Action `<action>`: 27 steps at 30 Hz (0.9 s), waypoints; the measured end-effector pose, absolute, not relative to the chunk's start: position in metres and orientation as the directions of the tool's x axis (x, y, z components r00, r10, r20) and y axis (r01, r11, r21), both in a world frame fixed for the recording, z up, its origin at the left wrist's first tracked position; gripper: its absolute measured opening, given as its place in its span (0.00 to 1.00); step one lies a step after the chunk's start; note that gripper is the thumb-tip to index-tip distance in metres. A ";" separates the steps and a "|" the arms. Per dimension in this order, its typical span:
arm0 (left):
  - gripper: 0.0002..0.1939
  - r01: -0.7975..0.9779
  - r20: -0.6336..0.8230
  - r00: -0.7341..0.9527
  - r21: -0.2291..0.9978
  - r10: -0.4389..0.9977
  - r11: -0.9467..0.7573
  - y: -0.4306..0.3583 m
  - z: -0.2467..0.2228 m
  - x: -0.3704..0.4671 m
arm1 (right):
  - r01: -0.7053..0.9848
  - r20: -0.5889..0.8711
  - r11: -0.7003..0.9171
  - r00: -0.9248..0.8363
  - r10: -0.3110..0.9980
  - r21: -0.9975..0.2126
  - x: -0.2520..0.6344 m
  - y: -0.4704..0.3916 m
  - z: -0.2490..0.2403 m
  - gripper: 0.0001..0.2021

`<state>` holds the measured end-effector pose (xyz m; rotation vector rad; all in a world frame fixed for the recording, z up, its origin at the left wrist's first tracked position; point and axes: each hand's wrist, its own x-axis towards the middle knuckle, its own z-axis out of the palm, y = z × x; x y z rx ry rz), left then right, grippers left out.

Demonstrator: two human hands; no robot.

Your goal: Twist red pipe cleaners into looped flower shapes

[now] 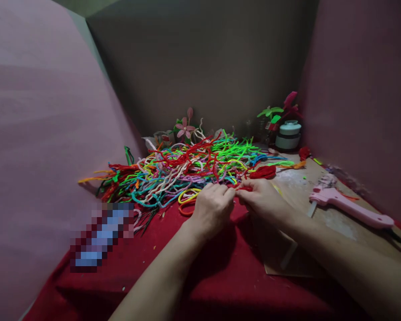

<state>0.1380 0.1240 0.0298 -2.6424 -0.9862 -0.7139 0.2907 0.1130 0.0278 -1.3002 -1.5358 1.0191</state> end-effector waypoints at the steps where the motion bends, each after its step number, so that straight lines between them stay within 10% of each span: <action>1: 0.11 0.651 0.537 0.693 -0.179 0.481 -0.737 0.122 0.029 0.138 | 0.146 -0.036 -0.018 -0.119 0.992 -0.989 0.292 0.115 0.028 0.08; 5: 0.12 0.597 0.540 0.764 -0.385 0.353 -0.704 0.117 0.029 0.138 | -0.156 -0.301 -0.346 -0.252 0.920 -0.925 0.296 0.119 0.029 0.07; 9: 0.13 0.647 0.577 0.703 -0.274 0.417 -0.711 0.118 0.031 0.136 | -0.119 -0.117 -0.148 -0.234 0.965 -0.982 0.295 0.117 0.030 0.07; 14: 0.09 0.550 0.538 0.461 0.451 0.706 -0.703 0.125 0.046 0.131 | -0.047 0.038 0.030 -0.186 0.982 -0.998 0.294 0.114 0.036 0.07; 18: 0.16 0.104 0.089 0.355 0.986 0.931 -0.134 0.138 0.050 0.120 | 0.129 0.162 0.193 -0.220 0.962 -0.973 0.297 0.111 0.041 0.06; 22: 0.15 -0.062 -0.230 0.533 0.949 0.814 0.308 0.146 0.039 0.114 | 0.203 0.352 0.425 -0.316 0.881 -0.882 0.297 0.106 0.039 0.05; 27: 0.20 0.025 -0.309 0.702 0.912 0.642 0.410 0.136 0.037 0.118 | 0.203 0.451 0.515 -0.291 0.844 -0.832 0.293 0.102 0.036 0.05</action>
